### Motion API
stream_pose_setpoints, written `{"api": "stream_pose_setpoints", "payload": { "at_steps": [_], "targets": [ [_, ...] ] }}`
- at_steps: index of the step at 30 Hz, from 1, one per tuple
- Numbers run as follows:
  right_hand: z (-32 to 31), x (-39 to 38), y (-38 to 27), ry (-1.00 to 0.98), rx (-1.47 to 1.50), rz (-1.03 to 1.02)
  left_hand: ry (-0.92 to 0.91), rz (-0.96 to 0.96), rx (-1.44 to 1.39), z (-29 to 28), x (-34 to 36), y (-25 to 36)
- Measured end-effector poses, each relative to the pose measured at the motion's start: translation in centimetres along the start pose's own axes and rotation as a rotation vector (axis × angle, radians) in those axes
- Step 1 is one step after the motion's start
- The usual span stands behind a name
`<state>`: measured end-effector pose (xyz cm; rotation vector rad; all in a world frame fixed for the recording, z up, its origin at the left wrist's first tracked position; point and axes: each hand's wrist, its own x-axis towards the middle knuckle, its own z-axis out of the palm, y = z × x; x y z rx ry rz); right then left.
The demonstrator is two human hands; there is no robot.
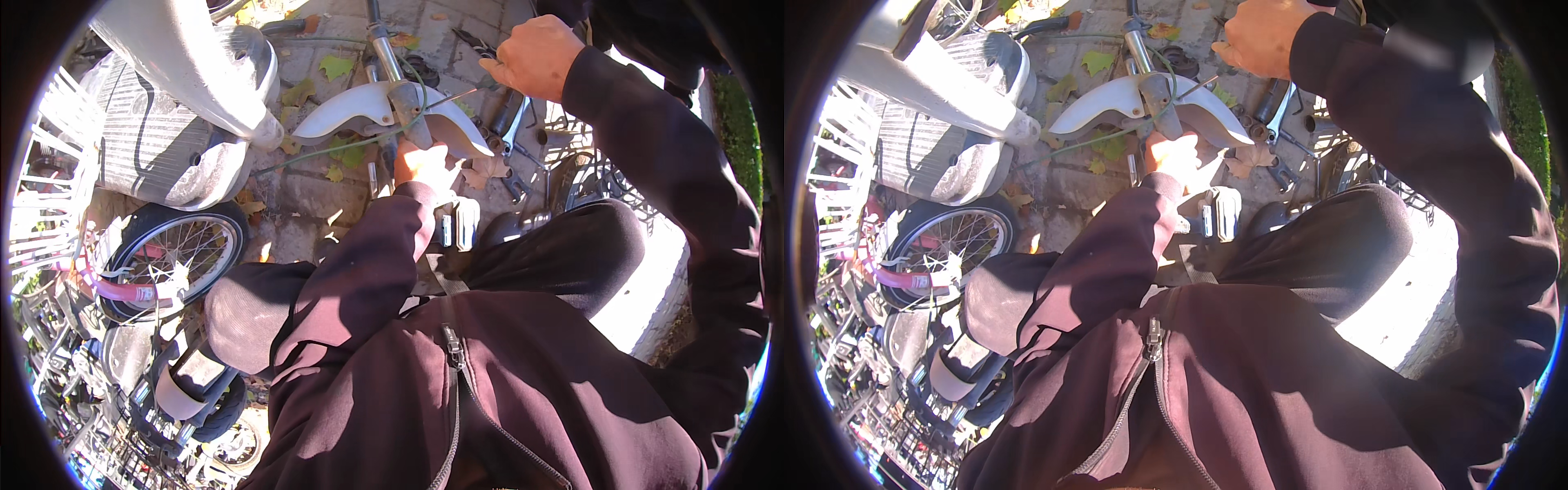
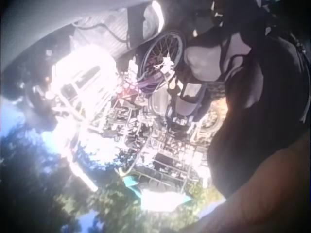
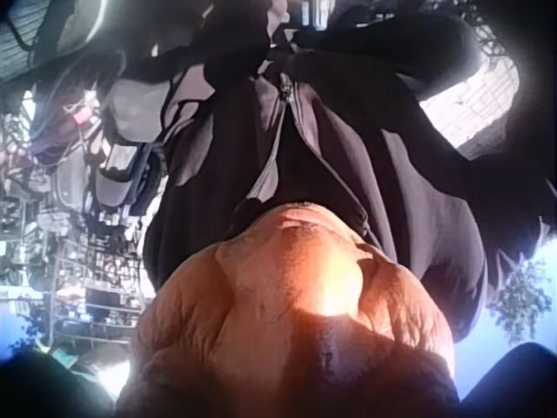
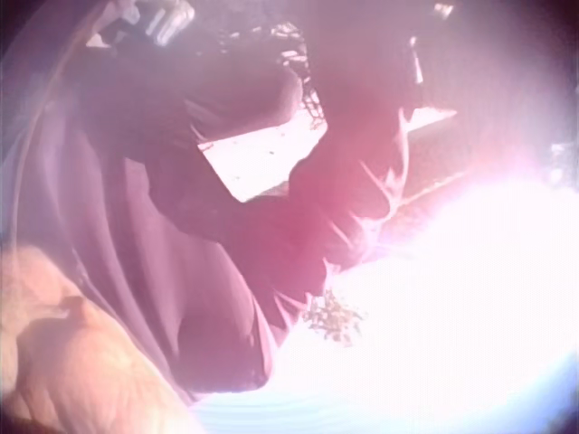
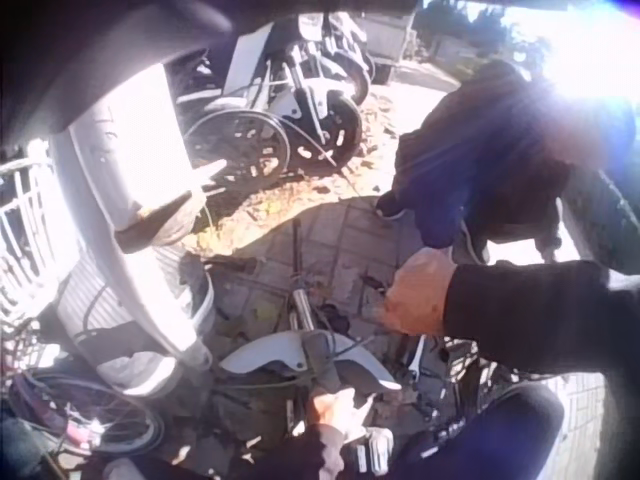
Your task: The person uses a screwdriver to loosen and remove a bolt from the bicycle's front fork area. They then detach a small metal bracket and set it aside.
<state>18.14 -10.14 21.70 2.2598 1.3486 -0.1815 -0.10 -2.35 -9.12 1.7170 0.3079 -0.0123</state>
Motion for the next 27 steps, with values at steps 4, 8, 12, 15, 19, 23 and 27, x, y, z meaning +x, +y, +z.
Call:
{"api": "stream_pose_setpoints", "payload": {
  "at_steps": [4, 8, 12, 15, 19, 23, 27],
  "targets": [
    [-2.3, 0.3, 1.2, -0.024, -0.078, -0.392, 0.034, -0.772, -0.793, -1.4, -0.6, 4.2],
    [-1.8, 0.2, -1.0, 0.347, 0.561, 0.313, -0.002, -0.918, -1.071, -3.4, -0.8, 8.6],
    [0.4, -0.6, -1.4, 0.337, 0.339, 0.519, 0.03, -0.912, -0.921, -3.1, -0.6, 8.7],
    [1.2, -1.8, -1.4, 0.4, 0.368, 0.459, 0.048, -0.897, -0.824, -2.4, -0.7, 7.3],
    [0.4, -2.6, -1.3, 0.476, 0.164, -0.104, -0.175, -0.949, -1.176, -3.7, -0.7, 7.0],
    [0.4, -1.2, -0.5, 0.526, 0.582, 0.244, 0.105, -0.876, -0.9, -3.0, -0.8, 9.6],
    [1.6, -1.2, 0.3, 0.078, 0.676, 0.464, 0.155, -0.787, -0.704, -2.1, -0.8, 9.2]
  ]
}}
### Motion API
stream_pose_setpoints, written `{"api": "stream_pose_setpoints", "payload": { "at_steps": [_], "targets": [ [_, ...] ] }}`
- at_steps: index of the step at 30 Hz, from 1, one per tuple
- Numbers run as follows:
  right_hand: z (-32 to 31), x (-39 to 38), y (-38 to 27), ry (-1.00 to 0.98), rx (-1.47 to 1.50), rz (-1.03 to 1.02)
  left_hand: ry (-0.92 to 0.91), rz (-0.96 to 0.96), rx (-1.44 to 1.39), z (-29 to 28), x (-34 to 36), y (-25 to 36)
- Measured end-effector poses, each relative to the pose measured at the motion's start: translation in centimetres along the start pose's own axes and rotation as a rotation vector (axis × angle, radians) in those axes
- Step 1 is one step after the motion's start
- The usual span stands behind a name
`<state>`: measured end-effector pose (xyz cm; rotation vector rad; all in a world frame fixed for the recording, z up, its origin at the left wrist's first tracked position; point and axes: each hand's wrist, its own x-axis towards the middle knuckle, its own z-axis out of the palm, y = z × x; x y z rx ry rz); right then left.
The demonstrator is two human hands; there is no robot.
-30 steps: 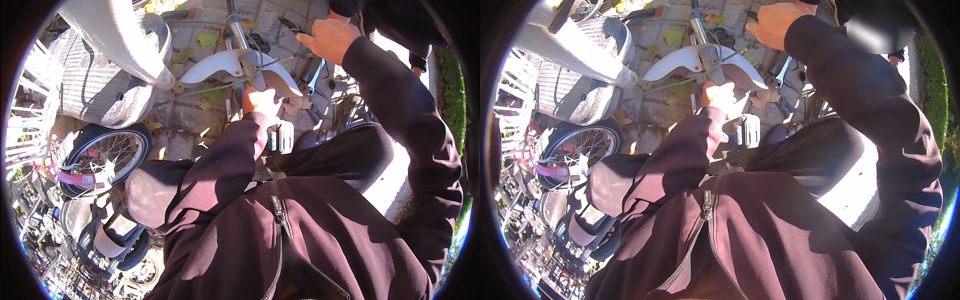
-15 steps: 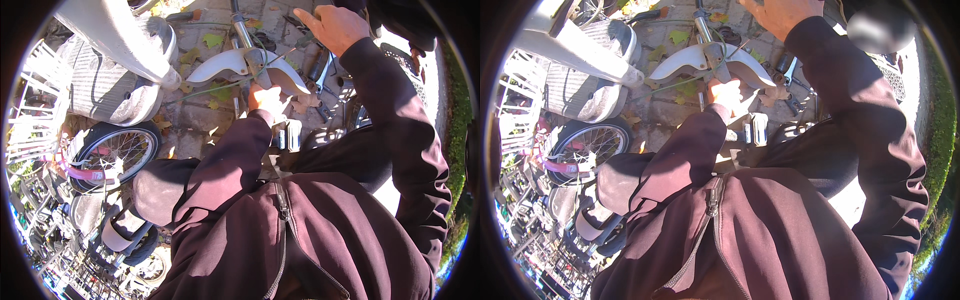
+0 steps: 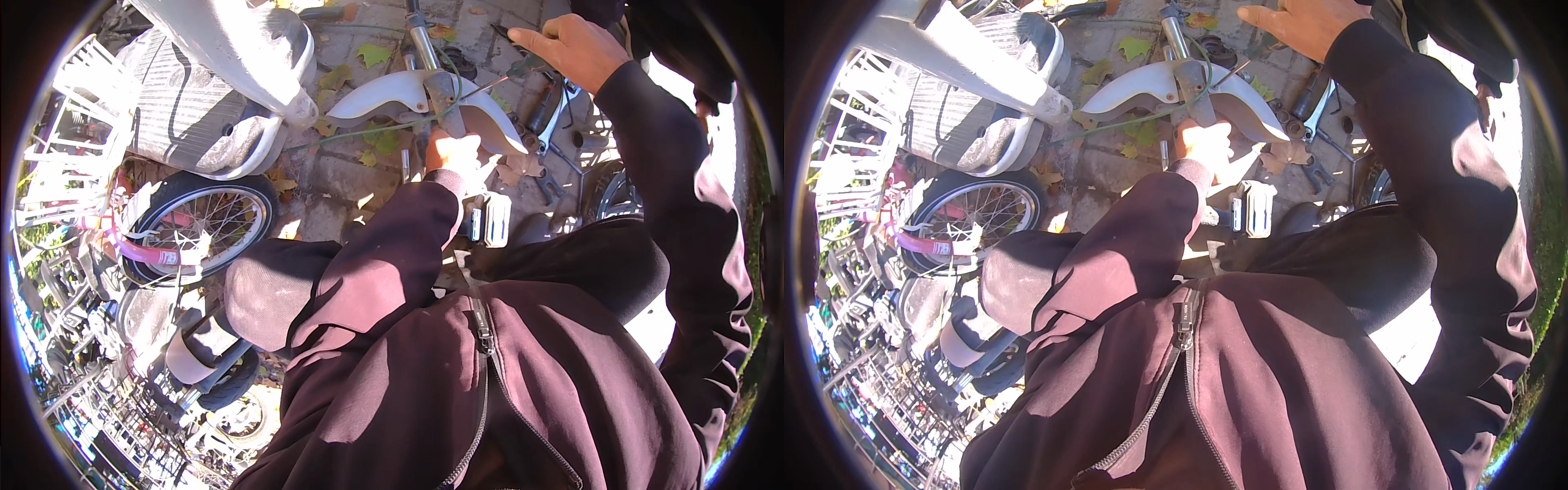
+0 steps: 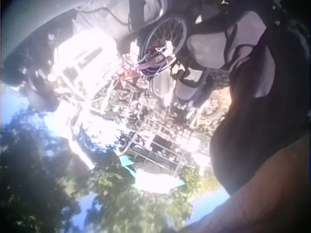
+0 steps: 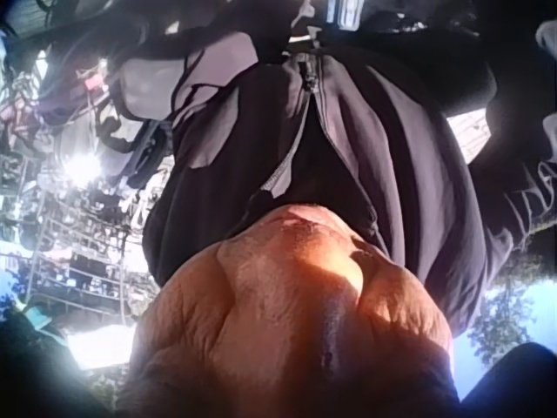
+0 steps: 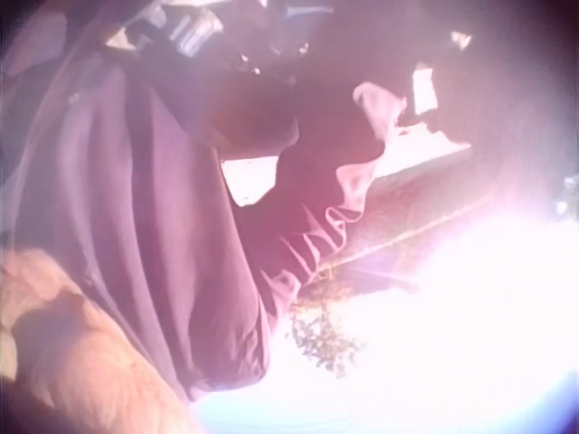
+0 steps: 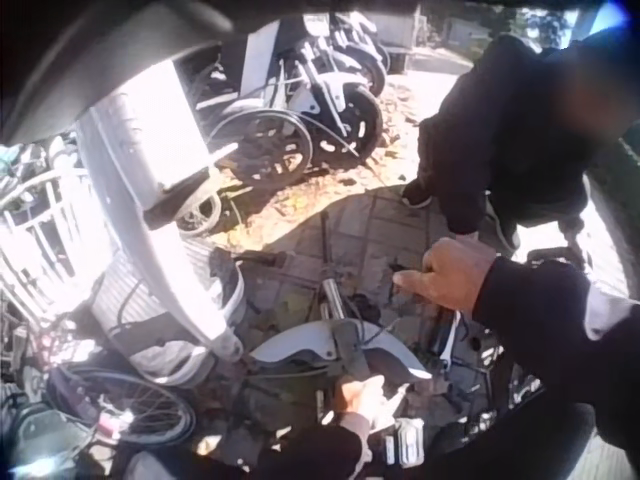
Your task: The person uses a screwdriver to loosen and remove a bolt from the bicycle's front fork area. They then detach a small metal bracket and set it aside.
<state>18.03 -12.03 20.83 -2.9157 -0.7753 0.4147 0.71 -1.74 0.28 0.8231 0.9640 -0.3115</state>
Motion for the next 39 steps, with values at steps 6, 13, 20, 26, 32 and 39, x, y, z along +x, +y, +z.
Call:
{"api": "stream_pose_setpoints", "payload": {
  "at_steps": [6, 13, 20, 26, 32, 39],
  "targets": [
    [-1.4, 0.0, 0.0, 0.12, -0.251, -0.47, -0.428, 0.469, 0.499, -4.2, 7.3, -5.0],
    [-1.4, 0.5, 0.7, 0.078, -0.226, -0.231, -0.461, 0.179, 0.337, -4.9, 7.4, -4.0],
    [0.3, 3.2, 3.8, -0.387, -0.328, -0.531, 0.202, 0.371, 0.694, -1.3, -0.1, -0.3],
    [-2.0, 0.0, 0.2, 0.099, -0.569, -0.825, -0.046, 0.686, 1.825, -1.9, -0.4, 0.1],
    [-1.3, 0.5, -3.4, 0.192, -0.343, -0.503, 0.07, 0.388, 1.163, -3.3, 4.9, -3.2],
    [0.5, 0.7, 0.7, -0.217, -0.061, -0.182, 0.011, 0.225, 0.547, -2.8, 5.5, -3.4]
  ]
}}
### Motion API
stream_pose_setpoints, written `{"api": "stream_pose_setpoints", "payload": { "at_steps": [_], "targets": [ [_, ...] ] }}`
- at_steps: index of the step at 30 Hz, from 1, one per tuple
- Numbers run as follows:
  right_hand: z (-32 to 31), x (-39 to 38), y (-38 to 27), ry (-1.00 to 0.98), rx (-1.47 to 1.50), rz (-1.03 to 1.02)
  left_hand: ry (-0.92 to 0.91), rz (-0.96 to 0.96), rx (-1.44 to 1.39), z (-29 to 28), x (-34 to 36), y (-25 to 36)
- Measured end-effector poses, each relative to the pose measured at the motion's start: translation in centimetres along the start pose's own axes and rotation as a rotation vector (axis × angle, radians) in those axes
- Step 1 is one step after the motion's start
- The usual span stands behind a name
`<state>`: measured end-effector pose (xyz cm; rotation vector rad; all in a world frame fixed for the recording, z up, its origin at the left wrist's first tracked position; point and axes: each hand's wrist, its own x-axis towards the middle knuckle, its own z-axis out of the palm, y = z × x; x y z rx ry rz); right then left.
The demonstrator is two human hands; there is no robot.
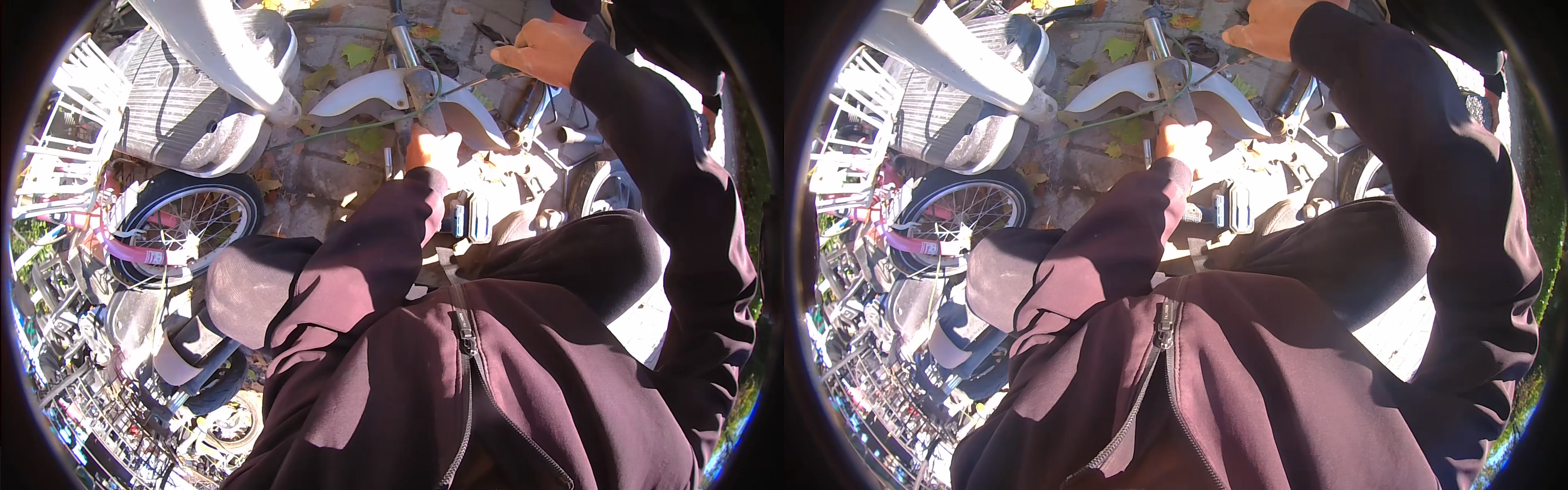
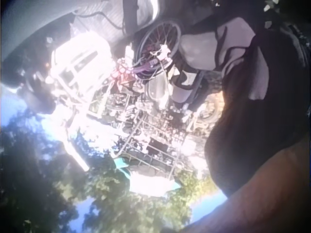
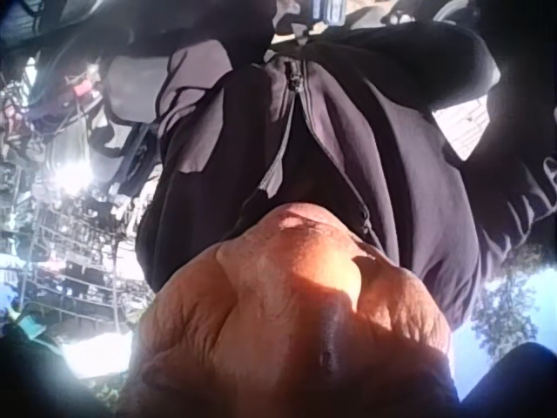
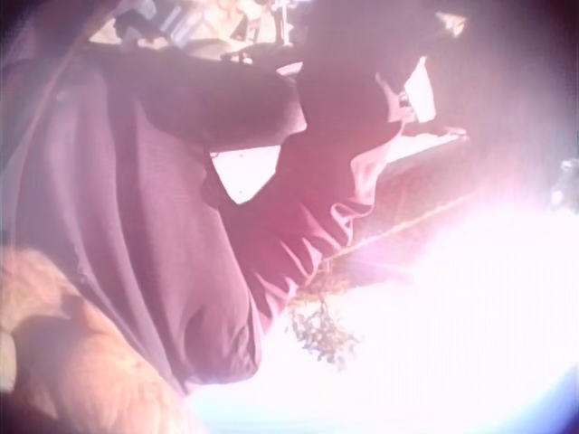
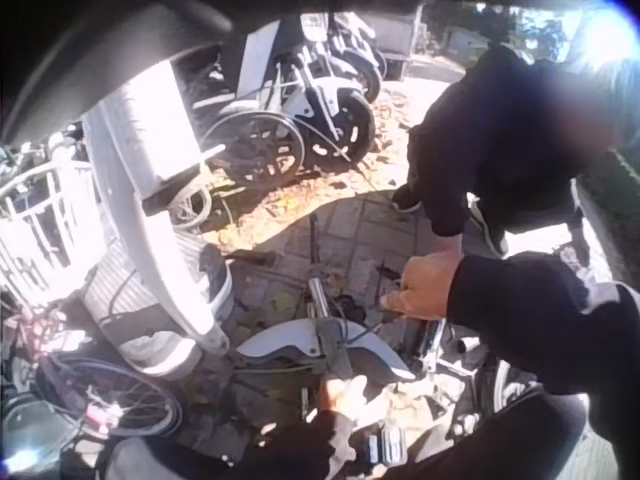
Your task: The person uses a screwdriver to loosen and remove a bolt from the bicycle's front fork area. They then detach a small metal bracket and set it aside.
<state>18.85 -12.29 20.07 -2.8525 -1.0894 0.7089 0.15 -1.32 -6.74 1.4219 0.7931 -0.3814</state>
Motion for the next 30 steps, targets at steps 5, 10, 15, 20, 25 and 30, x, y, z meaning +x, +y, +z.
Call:
{"api": "stream_pose_setpoints", "payload": {
  "at_steps": [5, 10, 15, 20, 25, 30],
  "targets": [
    [-2.8, 1.4, -1.2, -0.503, 0.226, 0.375, 0.064, -0.094, -0.477, -0.2, -3.4, 4.8],
    [-2.5, 1.0, -2.2, -0.245, -0.212, 0.001, 0.071, -0.125, -0.419, -0.6, -4.2, 6.3],
    [-0.8, 0.3, 0.1, 0.065, -0.785, -0.627, 0.026, -0.172, -0.408, -0.6, -3.7, 5.9],
    [-2.0, 1.0, -0.3, -0.183, -0.16, -0.082, 0.051, -0.104, -0.364, -0.3, -3.8, 5.5],
    [-2.9, 2.2, -2.5, -0.539, -0.062, 0.155, 0.088, 0.004, -0.172, -0.2, -2.5, 4.2],
    [-0.7, -0.4, -2.3, -0.004, -0.818, -0.546, 0.084, 0.048, -0.196, 0.0, -1.4, 2.9]
  ]
}}
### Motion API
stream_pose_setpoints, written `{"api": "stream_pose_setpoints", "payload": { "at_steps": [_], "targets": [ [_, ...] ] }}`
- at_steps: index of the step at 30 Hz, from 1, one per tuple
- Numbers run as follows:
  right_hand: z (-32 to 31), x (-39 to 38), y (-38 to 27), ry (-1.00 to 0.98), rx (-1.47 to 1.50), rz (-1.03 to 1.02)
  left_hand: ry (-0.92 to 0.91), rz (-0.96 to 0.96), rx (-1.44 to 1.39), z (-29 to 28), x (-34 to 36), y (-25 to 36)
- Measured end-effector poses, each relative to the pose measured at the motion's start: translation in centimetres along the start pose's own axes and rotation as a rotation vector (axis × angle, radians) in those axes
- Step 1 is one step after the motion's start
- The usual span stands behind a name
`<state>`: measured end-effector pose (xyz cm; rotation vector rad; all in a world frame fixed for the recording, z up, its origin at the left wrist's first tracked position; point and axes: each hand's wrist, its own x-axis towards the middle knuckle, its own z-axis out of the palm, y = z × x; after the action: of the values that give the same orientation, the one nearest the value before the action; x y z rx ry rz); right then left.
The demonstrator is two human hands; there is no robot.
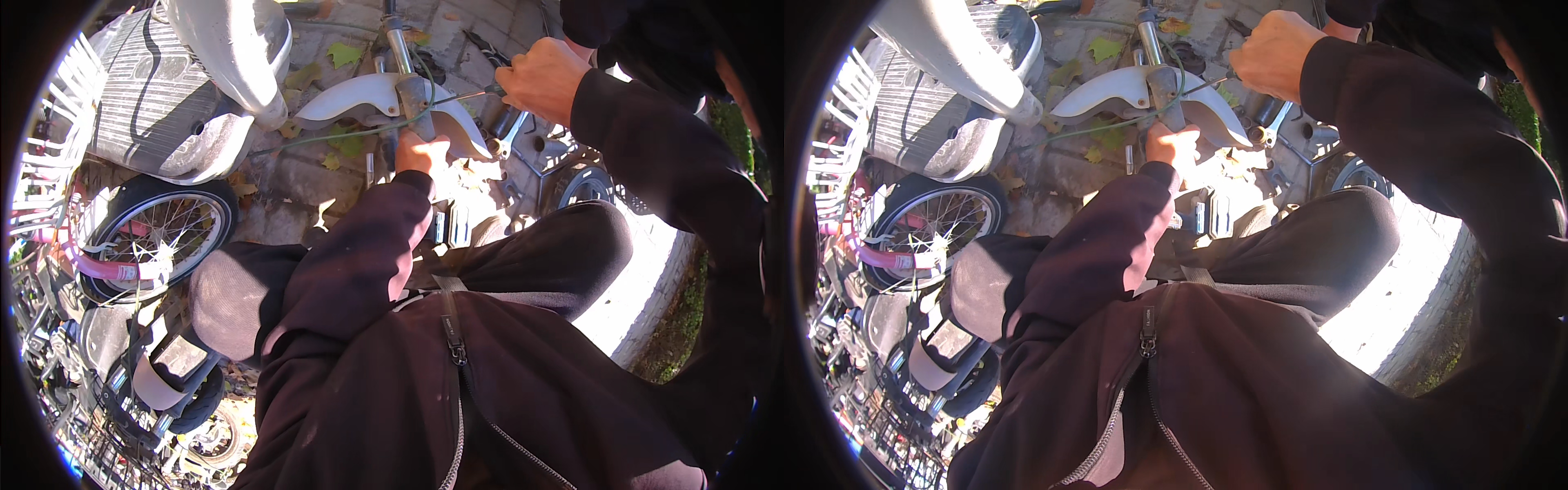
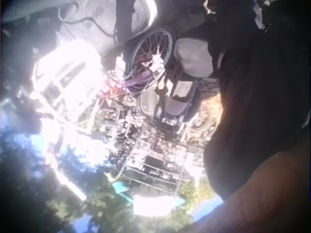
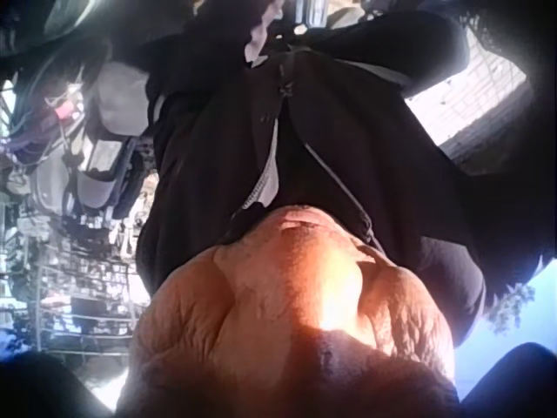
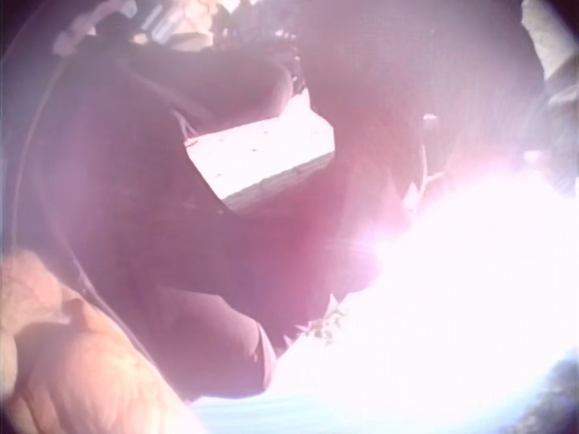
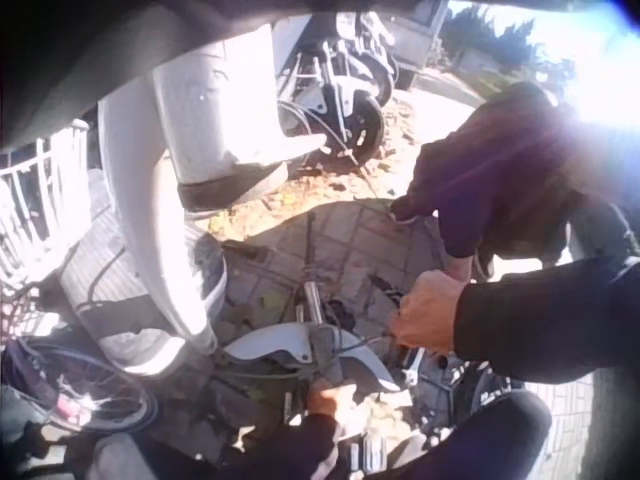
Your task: The person uses a screwdriver to loosen and remove a bolt from the bicycle's front fork area. They then detach a small metal bracket and set it aside.
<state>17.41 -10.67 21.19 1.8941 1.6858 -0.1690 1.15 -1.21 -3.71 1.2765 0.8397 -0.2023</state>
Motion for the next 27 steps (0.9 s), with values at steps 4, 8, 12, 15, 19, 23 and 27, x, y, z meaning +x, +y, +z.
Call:
{"api": "stream_pose_setpoints", "payload": {
  "at_steps": [4, 8, 12, 15, 19, 23, 27],
  "targets": [
    [-0.3, 1.0, 1.6, -0.044, 0.178, 0.16, 0.032, 0.01, -0.061, 0.5, 0.2, 0.2],
    [-1.4, 2.8, 3.7, -0.681, 1.142, 0.68, -0.016, -0.002, 0.05, -0.2, -0.2, 0.9],
    [-0.9, 1.3, 2.7, -0.483, 0.825, 0.358, -0.022, -0.06, 0.038, -0.3, -0.9, 1.6],
    [0.3, 0.3, 1.8, 0.035, -0.003, -0.092, -0.008, -0.032, 0.043, -0.3, -1.3, 2.0],
    [0.4, 0.7, 2.8, 0.198, -0.075, -0.139, -0.015, -0.112, 0.013, -0.2, -1.4, 2.1],
    [-0.6, 0.6, 3.6, -0.689, 1.239, 0.708, -0.046, -0.023, 0.057, -0.4, -0.7, 1.3],
    [-0.4, -0.2, 2.1, -0.595, 1.031, 0.52, 0.004, 0.038, 0.047, -0.1, -0.3, 0.5]
  ]
}}
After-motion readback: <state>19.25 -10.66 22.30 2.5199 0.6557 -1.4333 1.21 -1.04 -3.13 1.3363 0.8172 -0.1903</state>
